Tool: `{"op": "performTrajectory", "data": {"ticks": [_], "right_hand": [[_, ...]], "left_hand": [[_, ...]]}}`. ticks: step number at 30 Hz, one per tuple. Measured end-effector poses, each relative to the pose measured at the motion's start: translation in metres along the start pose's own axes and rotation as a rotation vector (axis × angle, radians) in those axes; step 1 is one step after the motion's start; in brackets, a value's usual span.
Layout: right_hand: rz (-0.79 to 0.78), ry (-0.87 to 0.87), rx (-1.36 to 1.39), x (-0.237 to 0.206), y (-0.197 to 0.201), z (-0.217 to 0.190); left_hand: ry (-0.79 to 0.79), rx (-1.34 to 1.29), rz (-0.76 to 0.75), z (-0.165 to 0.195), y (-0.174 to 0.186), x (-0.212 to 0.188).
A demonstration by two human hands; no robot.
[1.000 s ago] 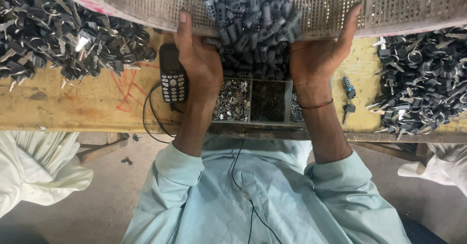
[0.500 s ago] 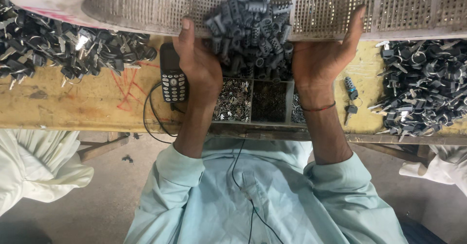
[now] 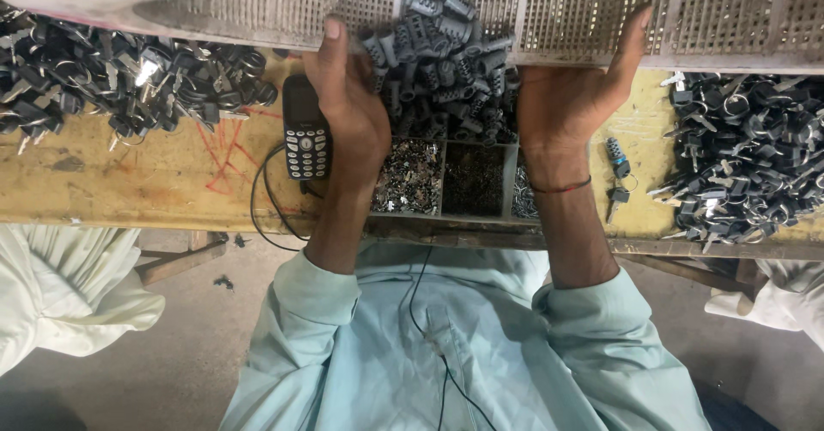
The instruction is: The person sits at a workbench assembling small metal lock components. They pick small pins and blue plastic caps from a compartment tray, press the parts together by hand to fit them, set finished assemblies aside, and near the end pour loose parts from a perforated basket back into the tray.
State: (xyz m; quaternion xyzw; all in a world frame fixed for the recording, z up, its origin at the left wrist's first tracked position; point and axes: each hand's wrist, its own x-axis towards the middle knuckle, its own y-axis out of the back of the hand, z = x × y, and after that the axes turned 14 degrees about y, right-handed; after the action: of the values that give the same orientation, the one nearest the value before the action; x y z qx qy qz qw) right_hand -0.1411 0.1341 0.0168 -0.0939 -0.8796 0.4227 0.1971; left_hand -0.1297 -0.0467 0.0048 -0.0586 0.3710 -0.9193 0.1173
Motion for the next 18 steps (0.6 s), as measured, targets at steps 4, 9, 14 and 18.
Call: {"op": "performTrajectory", "data": {"ticks": [4,9,14,18], "right_hand": [[0.008,-0.018,0.0,0.004,-0.006,0.0],[-0.022,-0.008,-0.033,0.007,-0.01,0.002],[0.014,-0.029,0.011,0.011,-0.011,-0.001],[-0.07,0.018,-0.007,0.013,-0.014,-0.003]], "left_hand": [[0.083,0.035,0.067,0.002,0.001,0.004],[0.097,0.077,0.009,0.005,0.002,0.006],[0.033,0.031,-0.086,0.007,-0.006,0.008],[0.046,0.021,-0.091,0.011,-0.011,0.01]]}}
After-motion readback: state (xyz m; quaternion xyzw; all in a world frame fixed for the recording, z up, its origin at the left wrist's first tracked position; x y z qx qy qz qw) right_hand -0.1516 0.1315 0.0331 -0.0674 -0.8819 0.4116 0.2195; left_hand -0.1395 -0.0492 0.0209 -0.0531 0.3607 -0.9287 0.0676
